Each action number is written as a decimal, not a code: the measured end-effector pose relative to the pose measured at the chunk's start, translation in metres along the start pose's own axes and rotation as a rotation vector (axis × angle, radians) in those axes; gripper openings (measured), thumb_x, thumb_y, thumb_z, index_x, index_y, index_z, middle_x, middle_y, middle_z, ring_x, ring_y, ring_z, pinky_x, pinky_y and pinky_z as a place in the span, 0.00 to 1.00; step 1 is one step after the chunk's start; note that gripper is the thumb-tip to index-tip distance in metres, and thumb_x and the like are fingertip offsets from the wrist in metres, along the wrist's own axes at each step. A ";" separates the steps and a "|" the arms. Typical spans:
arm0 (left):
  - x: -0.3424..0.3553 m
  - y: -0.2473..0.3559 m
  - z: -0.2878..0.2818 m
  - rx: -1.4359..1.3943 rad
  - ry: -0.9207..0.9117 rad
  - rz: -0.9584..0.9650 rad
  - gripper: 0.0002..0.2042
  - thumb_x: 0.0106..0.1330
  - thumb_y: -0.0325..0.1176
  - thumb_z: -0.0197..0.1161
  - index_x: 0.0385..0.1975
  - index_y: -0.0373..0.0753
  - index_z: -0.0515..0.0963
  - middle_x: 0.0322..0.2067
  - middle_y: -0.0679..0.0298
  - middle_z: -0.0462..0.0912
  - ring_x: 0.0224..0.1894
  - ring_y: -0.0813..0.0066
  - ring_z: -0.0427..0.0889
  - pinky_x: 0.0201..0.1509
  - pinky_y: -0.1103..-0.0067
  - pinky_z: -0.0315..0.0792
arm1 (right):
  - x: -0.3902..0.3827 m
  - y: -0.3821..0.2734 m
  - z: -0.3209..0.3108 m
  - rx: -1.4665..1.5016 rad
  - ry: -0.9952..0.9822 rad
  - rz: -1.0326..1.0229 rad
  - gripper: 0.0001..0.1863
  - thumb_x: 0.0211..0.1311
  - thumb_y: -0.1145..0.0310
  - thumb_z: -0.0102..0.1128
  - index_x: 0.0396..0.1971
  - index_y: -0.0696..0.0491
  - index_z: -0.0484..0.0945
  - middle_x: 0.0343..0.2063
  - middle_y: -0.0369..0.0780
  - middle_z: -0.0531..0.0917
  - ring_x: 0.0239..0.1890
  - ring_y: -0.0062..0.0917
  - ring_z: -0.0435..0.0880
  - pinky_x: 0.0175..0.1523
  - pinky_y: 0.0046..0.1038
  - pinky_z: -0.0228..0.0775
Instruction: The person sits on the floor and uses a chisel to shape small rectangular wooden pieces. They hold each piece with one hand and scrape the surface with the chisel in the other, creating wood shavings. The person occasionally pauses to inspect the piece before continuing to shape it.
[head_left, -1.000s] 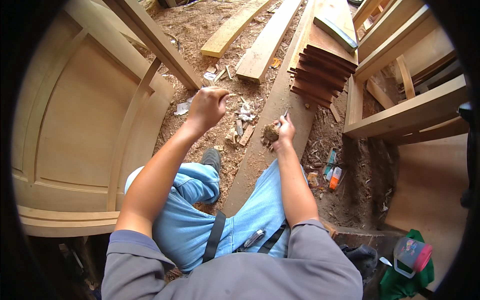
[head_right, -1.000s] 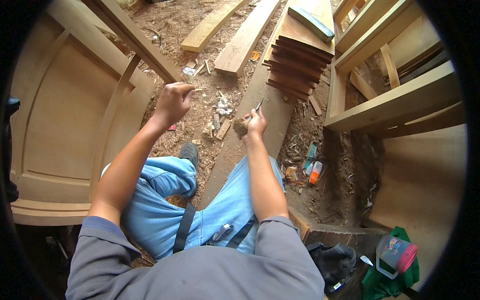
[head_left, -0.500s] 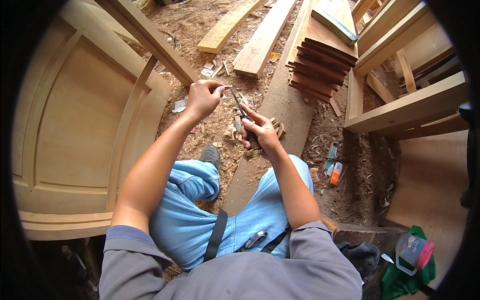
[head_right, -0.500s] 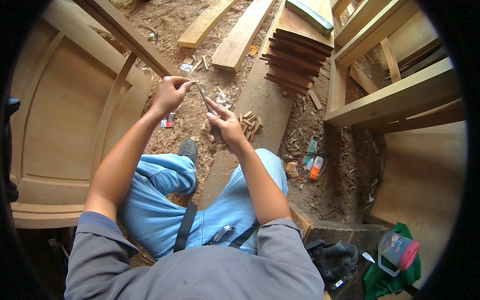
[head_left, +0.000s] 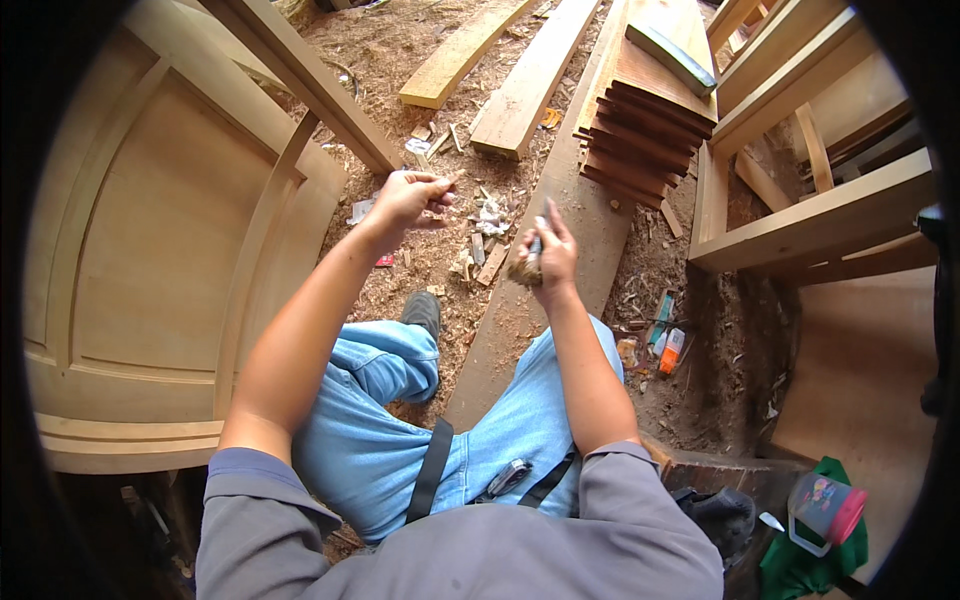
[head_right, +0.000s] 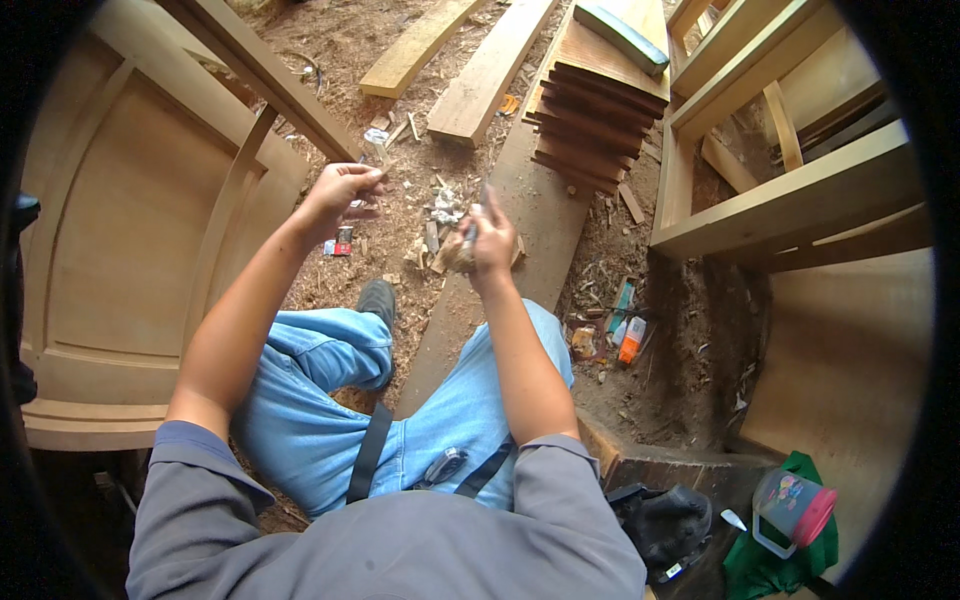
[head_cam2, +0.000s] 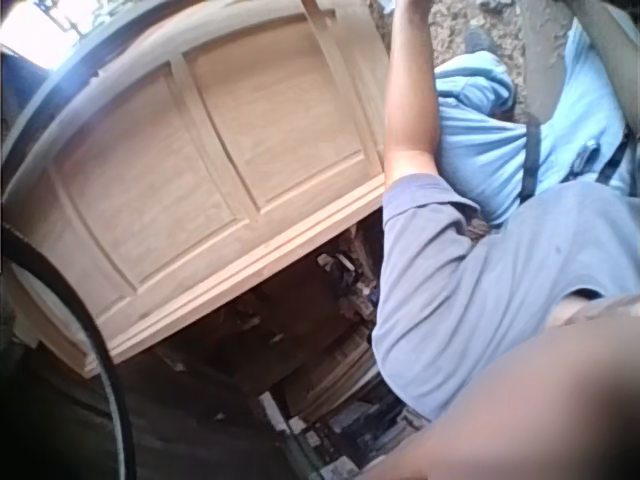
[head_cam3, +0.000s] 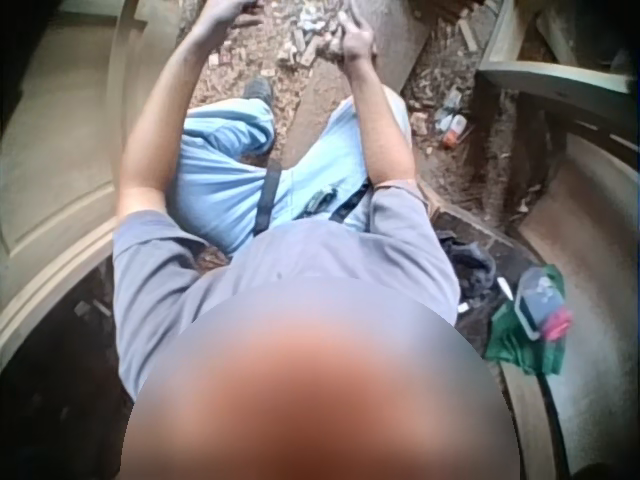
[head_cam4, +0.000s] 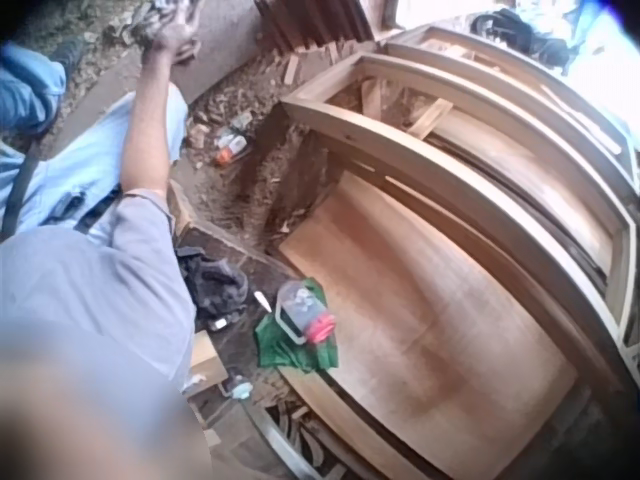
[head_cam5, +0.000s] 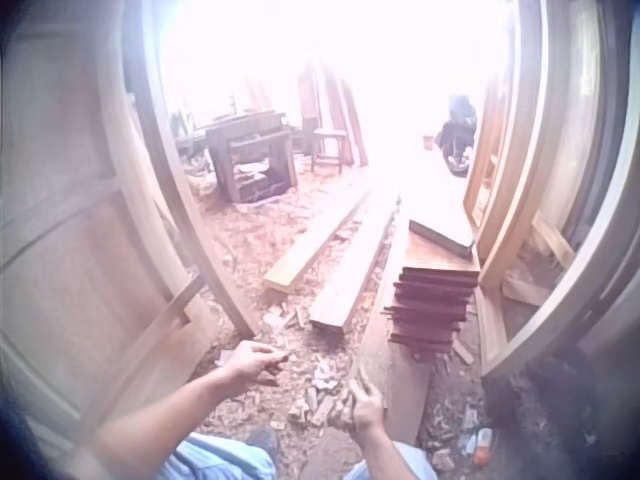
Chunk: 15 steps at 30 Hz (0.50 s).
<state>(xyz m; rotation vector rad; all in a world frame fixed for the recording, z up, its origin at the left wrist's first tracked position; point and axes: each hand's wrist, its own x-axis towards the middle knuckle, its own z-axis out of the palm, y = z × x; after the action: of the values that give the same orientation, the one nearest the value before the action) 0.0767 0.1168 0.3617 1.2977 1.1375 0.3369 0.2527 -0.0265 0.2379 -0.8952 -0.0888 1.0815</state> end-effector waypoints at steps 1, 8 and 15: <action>0.002 0.000 -0.002 -0.018 0.008 0.014 0.10 0.73 0.37 0.60 0.41 0.38 0.82 0.31 0.68 0.82 0.34 0.80 0.81 0.41 0.70 0.84 | -0.006 0.002 0.002 -0.094 -0.163 -0.001 0.29 0.73 0.72 0.52 0.72 0.46 0.61 0.22 0.36 0.75 0.19 0.20 0.77 0.22 0.23 0.74; 0.006 -0.007 0.002 -0.029 0.062 0.081 0.10 0.72 0.38 0.62 0.40 0.38 0.82 0.32 0.68 0.82 0.35 0.80 0.80 0.40 0.72 0.84 | -0.042 -0.011 0.035 -0.177 -0.547 0.088 0.30 0.71 0.72 0.55 0.72 0.48 0.62 0.20 0.35 0.75 0.15 0.20 0.75 0.20 0.23 0.72; 0.006 -0.005 0.002 -0.004 0.058 0.063 0.10 0.72 0.37 0.62 0.42 0.36 0.83 0.33 0.66 0.83 0.36 0.79 0.81 0.39 0.74 0.83 | -0.048 0.003 0.035 -0.289 -0.549 0.139 0.30 0.72 0.70 0.56 0.72 0.47 0.62 0.17 0.34 0.75 0.14 0.18 0.73 0.20 0.22 0.69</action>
<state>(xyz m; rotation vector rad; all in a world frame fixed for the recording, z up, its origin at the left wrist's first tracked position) 0.0792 0.1181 0.3540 1.3298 1.1456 0.4247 0.2099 -0.0430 0.2753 -0.8454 -0.6597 1.4477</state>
